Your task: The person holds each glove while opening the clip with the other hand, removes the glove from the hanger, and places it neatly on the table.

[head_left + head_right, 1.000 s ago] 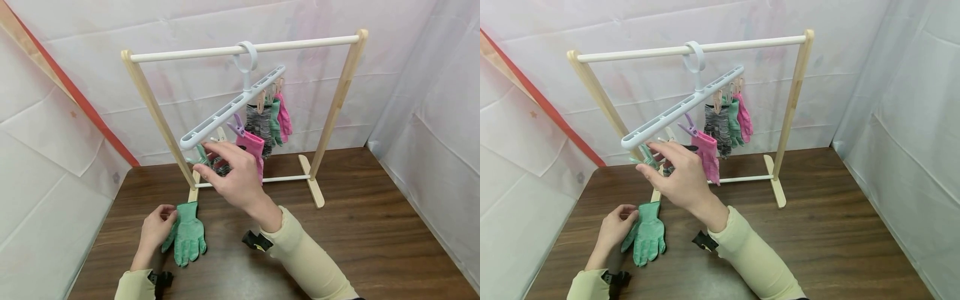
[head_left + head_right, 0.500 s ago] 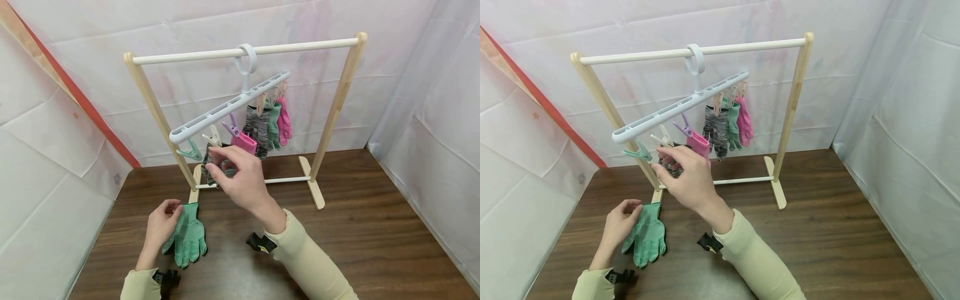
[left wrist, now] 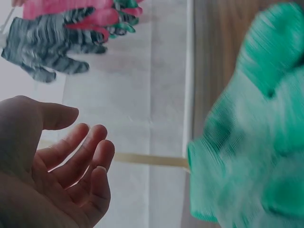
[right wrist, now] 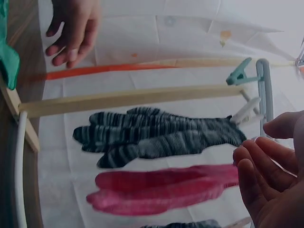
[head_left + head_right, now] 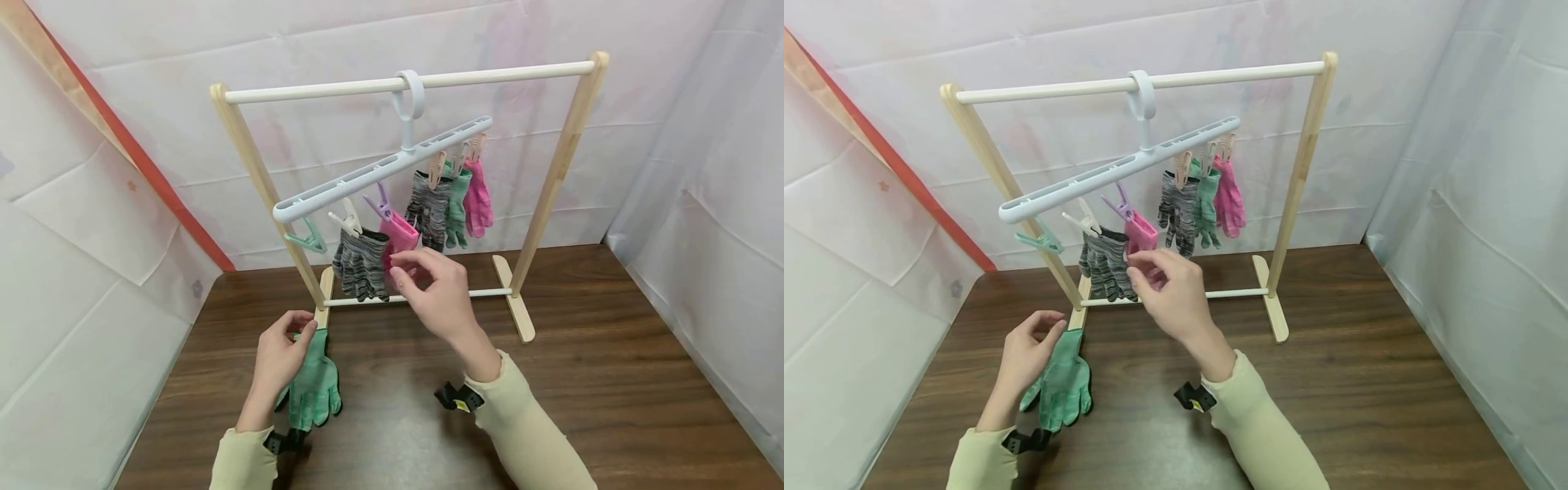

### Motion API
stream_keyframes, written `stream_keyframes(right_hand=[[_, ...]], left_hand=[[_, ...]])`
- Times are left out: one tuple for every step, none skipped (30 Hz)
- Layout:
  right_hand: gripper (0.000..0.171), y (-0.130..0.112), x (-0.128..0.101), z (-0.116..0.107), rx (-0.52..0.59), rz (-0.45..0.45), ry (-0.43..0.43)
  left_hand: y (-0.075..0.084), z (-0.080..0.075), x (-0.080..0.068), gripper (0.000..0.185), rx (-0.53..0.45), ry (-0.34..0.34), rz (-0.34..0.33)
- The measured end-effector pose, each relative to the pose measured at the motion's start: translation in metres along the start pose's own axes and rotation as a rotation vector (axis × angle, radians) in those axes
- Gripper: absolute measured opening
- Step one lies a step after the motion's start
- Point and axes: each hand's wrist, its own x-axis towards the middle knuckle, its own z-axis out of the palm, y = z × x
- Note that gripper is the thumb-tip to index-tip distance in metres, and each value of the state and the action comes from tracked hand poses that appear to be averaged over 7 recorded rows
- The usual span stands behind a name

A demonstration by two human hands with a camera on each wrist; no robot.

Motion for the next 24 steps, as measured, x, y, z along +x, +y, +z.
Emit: stream_keyframes(right_hand=[[0.015,0.004,-0.001,-0.003,-0.007,0.005,-0.004],[0.015,0.007,-0.002,-0.007,-0.014,0.010,-0.008],[0.015,0.011,-0.004,-0.010,-0.019,0.018,-0.013],[0.015,0.014,-0.005,-0.013,-0.023,0.025,-0.018],[0.015,0.018,-0.007,-0.016,-0.025,0.034,-0.023],[0.014,0.021,-0.008,-0.019,-0.024,0.044,-0.028],[0.014,0.025,-0.010,-0.021,-0.023,0.054,-0.031],[0.014,0.028,-0.011,-0.024,-0.027,0.062,-0.035],[0.013,0.032,-0.012,-0.027,-0.029,0.069,-0.040],[0.013,0.035,-0.014,-0.028,-0.034,0.073,-0.045],[0.012,0.039,-0.015,-0.030,-0.041,0.079,-0.051],[0.012,0.043,-0.017,-0.032,-0.048,0.084,-0.058],[0.011,0.047,-0.018,-0.033,-0.054,0.089,-0.066],[0.011,0.051,-0.020,-0.034,-0.065,0.095,-0.078],[0.011,0.055,-0.022,-0.036,-0.072,0.102,-0.090],[0.011,0.058,-0.024,-0.038,-0.081,0.109,-0.103],[0.010,0.062,-0.026,-0.039,-0.085,0.116,-0.115],[0.010,0.065,-0.027,-0.041,-0.091,0.122,-0.127],[0.010,0.069,-0.029,-0.043,-0.096,0.127,-0.138],[0.011,0.072,-0.030,-0.044,-0.104,0.131,-0.149],[0.011,0.075,-0.031,-0.046,-0.105,0.135,-0.158],[0.011,0.078,-0.032,-0.048,-0.107,0.138,-0.166],[0.011,0.081,-0.033,-0.049,-0.111,0.141,-0.173],[0.011,0.084,-0.034,-0.051,-0.115,0.144,-0.181]], left_hand=[[0.005,0.001,-0.001,0.016,-0.007,0.010,0.003],[0.010,0.003,-0.002,0.015,-0.015,0.023,0.007],[0.014,0.004,-0.003,0.014,-0.025,0.036,0.010],[0.019,0.006,-0.004,0.014,-0.037,0.049,0.012],[0.024,0.008,-0.005,0.014,-0.046,0.063,0.018],[0.029,0.009,-0.006,0.014,-0.055,0.075,0.025],[0.034,0.011,-0.007,0.013,-0.062,0.087,0.032],[0.039,0.013,-0.008,0.012,-0.066,0.101,0.041],[0.043,0.015,-0.009,0.011,-0.071,0.115,0.050],[0.048,0.016,-0.009,0.010,-0.075,0.130,0.062],[0.052,0.018,-0.010,0.010,-0.076,0.145,0.074],[0.057,0.019,-0.010,0.009,-0.081,0.158,0.085],[0.061,0.020,-0.011,0.009,-0.086,0.172,0.097],[0.065,0.021,-0.011,0.009,-0.089,0.186,0.111],[0.069,0.022,-0.011,0.010,-0.093,0.198,0.122],[0.073,0.023,-0.011,0.011,-0.094,0.209,0.134],[0.077,0.024,-0.011,0.011,-0.095,0.221,0.146],[0.080,0.025,-0.011,0.012,-0.097,0.230,0.155],[0.083,0.026,-0.010,0.012,-0.097,0.243,0.164],[0.087,0.026,-0.010,0.011,-0.098,0.254,0.171],[0.089,0.027,-0.009,0.011,-0.100,0.265,0.177],[0.092,0.028,-0.008,0.011,-0.102,0.275,0.184],[0.095,0.028,-0.007,0.011,-0.103,0.286,0.192],[0.097,0.029,-0.006,0.012,-0.106,0.295,0.198]])
